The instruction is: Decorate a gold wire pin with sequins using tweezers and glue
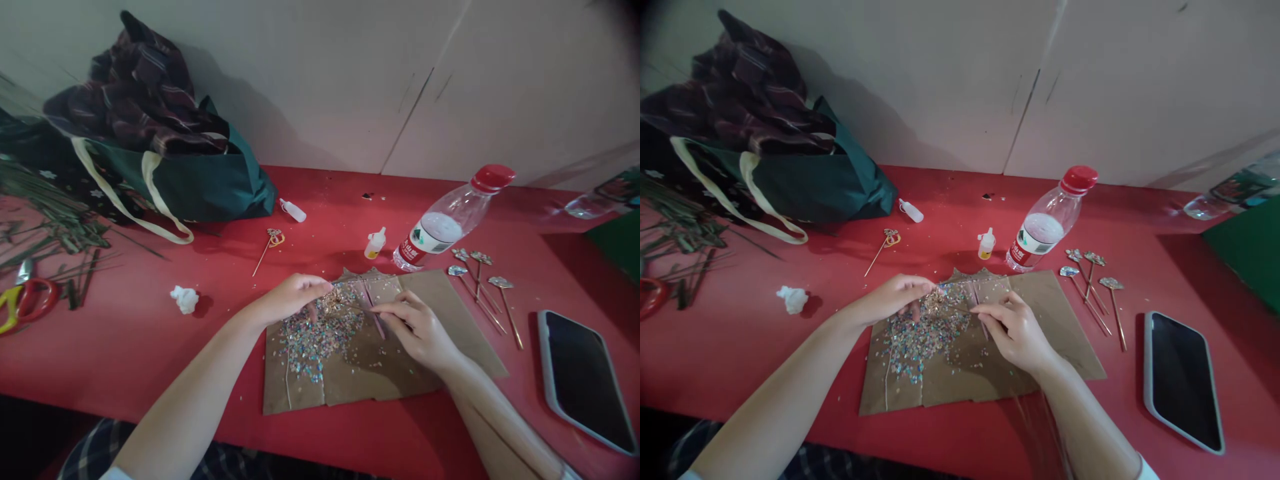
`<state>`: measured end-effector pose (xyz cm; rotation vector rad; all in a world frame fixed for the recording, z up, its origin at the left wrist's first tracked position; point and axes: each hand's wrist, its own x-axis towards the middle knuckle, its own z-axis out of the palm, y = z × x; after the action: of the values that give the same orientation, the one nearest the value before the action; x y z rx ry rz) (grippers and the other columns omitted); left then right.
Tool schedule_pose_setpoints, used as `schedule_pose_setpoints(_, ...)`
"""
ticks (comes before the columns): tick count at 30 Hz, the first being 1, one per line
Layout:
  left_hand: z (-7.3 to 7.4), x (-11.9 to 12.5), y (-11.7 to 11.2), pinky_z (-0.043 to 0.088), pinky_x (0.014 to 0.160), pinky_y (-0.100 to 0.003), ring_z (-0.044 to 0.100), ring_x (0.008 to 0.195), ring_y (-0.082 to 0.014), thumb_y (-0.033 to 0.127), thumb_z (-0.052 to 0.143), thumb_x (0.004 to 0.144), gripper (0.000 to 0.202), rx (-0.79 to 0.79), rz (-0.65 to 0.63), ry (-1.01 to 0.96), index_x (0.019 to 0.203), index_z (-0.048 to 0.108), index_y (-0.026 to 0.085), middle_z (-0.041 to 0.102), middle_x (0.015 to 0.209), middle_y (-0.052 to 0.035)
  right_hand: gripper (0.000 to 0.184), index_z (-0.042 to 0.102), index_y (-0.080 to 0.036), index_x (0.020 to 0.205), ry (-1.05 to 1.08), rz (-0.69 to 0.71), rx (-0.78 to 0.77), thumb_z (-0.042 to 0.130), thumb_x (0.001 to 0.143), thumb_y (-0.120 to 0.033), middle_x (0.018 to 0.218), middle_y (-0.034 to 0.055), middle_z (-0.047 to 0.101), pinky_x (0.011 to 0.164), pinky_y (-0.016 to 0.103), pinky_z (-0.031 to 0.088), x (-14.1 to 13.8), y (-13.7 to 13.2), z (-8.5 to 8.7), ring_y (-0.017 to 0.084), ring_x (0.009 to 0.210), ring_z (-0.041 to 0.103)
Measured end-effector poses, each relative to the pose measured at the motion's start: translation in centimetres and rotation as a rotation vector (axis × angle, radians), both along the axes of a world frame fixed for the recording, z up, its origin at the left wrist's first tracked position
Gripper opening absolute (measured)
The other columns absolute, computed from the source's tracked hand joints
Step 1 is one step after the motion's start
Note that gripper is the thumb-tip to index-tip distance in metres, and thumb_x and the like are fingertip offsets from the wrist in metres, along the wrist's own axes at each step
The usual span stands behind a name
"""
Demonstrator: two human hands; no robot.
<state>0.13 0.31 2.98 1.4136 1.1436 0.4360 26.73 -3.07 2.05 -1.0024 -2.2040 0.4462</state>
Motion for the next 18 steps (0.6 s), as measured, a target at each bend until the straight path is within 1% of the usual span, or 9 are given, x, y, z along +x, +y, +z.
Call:
schedule_pose_setpoints(2,0.11,0.10,0.13,0.037,0.050,-0.020,0.059,0.053,-0.0086,0.049,0.057,0.083,0.033,0.058,-0.045,-0.011,0.097,0.065,0.019,0.066,0.073,-0.0012,0.022,0.067,-0.022,0.096,-0.006,0.003,0.004,0.044,0.093,-0.021,0.065,0.0016,0.065,0.065,0.031,0.046,-0.18,0.07,0.03,0.015,0.062,0.056)
schedule_pose_setpoints(4,0.27,0.18,0.19,0.041,0.054,-0.021,0.058,0.052,-0.0087,0.046,0.060,0.082,0.028,0.135,-0.038,0.032,0.092,0.066,0.020,0.065,0.068,0.0005,0.022,0.066,-0.022,0.098,-0.008,-0.003,0.005,0.044,0.094,-0.020,0.070,0.0016,0.068,0.067,0.031,0.047,-0.26,0.16,-0.08,0.014,0.062,0.056)
schedule_pose_setpoints(6,0.46,0.21,0.12,0.042,0.057,-0.022,0.060,0.058,-0.0098,0.044,0.058,0.084,0.024,0.302,-0.012,0.148,0.092,0.067,0.022,0.067,0.069,0.0000,0.021,0.066,-0.022,0.099,-0.016,-0.033,0.011,0.046,0.093,-0.021,0.074,0.0019,0.071,0.069,0.032,0.047,-0.26,0.27,-0.32,0.014,0.063,0.056)
schedule_pose_setpoints(7,0.55,0.21,0.03,0.042,0.060,-0.022,0.062,0.064,-0.0107,0.042,0.057,0.085,0.022,0.428,-0.014,0.215,0.093,0.068,0.024,0.069,0.074,-0.0009,0.021,0.066,-0.022,0.100,-0.025,-0.048,0.014,0.047,0.093,-0.022,0.074,0.0018,0.071,0.070,0.032,0.047,-0.24,0.34,-0.46,0.014,0.062,0.056)
schedule_pose_setpoints(9,0.68,0.17,-0.17,0.043,0.069,-0.023,0.064,0.082,-0.0123,0.037,0.054,0.088,0.018,0.694,-0.073,0.321,0.096,0.068,0.029,0.072,0.093,-0.0010,0.020,0.067,-0.023,0.098,-0.040,-0.066,0.019,0.049,0.092,-0.023,0.070,0.0008,0.070,0.070,0.032,0.046,-0.21,0.46,-0.70,0.014,0.061,0.056)
schedule_pose_setpoints(11,0.71,0.10,-0.34,0.042,0.077,-0.025,0.063,0.095,-0.0131,0.033,0.051,0.090,0.018,0.874,-0.155,0.395,0.099,0.067,0.032,0.070,0.104,0.0009,0.019,0.069,-0.023,0.096,-0.042,-0.073,0.019,0.050,0.092,-0.024,0.063,-0.0004,0.068,0.070,0.032,0.046,-0.20,0.54,-0.77,0.014,0.059,0.056)
schedule_pose_setpoints(14,0.49,-0.03,-0.37,0.042,0.076,-0.026,0.063,0.091,-0.0127,0.033,0.048,0.092,0.021,0.960,-0.200,0.509,0.103,0.066,0.032,0.071,0.103,0.0020,0.022,0.070,-0.024,0.095,-0.001,-0.079,0.003,0.048,0.092,-0.025,0.064,0.0005,0.068,0.069,0.031,0.046,-0.17,0.53,-0.52,0.014,0.061,0.055)
schedule_pose_setpoints(16,0.22,-0.10,-0.23,0.042,0.074,-0.026,0.063,0.085,-0.0126,0.037,0.048,0.093,0.021,0.997,-0.219,0.580,0.101,0.066,0.032,0.072,0.100,0.0022,0.023,0.070,-0.025,0.095,0.034,-0.092,-0.030,0.048,0.092,-0.026,0.067,0.0016,0.068,0.068,0.031,0.047,-0.13,0.44,-0.20,0.015,0.065,0.055)
schedule_pose_setpoints(18,-0.03,-0.13,-0.06,0.041,0.072,-0.026,0.063,0.083,-0.0122,0.039,0.048,0.092,0.020,1.055,-0.233,0.605,0.099,0.066,0.032,0.072,0.098,0.0026,0.022,0.071,-0.026,0.094,0.070,-0.118,-0.076,0.050,0.091,-0.028,0.066,0.0020,0.067,0.067,0.030,0.047,-0.06,0.34,0.12,0.017,0.069,0.055)
